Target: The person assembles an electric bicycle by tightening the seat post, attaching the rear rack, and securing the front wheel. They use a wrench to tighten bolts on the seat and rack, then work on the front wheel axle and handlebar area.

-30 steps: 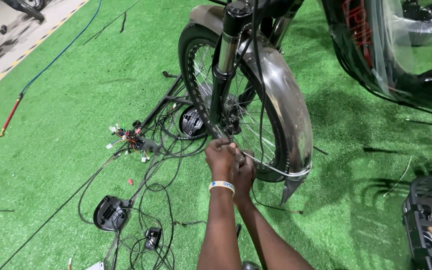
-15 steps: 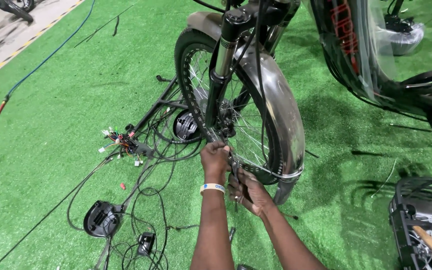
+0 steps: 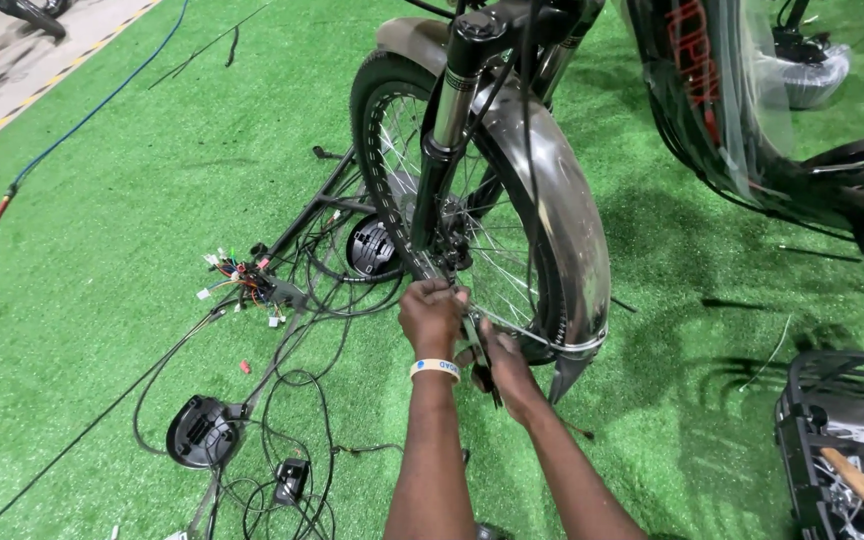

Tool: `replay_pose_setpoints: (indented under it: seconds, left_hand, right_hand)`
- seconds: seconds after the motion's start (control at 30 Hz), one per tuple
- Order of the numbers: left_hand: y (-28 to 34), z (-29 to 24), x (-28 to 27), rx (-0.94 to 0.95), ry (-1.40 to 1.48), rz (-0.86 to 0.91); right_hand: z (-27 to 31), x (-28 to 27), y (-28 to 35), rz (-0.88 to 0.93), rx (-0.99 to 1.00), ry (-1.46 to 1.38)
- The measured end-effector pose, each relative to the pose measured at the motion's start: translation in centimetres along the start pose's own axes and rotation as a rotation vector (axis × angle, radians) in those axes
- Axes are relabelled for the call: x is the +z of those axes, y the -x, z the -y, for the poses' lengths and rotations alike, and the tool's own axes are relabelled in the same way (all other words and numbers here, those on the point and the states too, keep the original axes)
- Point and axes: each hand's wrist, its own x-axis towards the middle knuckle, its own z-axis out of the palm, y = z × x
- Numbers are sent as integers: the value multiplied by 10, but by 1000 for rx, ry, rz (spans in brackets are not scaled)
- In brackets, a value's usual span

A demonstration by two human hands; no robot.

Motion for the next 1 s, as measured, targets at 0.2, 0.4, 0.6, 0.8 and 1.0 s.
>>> replay_pose_setpoints:
  seconds: [0.2,0.4,0.6,0.8,1.0]
  left_hand:
    - [-7,2,10,-23,34,-28]
    - [-7,-1,5,-20,-16,-105]
    - [-13,2,14,15,95,-56]
    - [-22,16,15,37,82,-104]
    - [-4,5,3,18,9,-80]
  right_hand:
    - [42,45,35,41,-206,120]
    - [26,40,33,-114,-180,269]
    - [52,41,39,-63,-88,372]
    - [46,52,52,-322,-148,234]
    - [18,40,18,-158,28,-115]
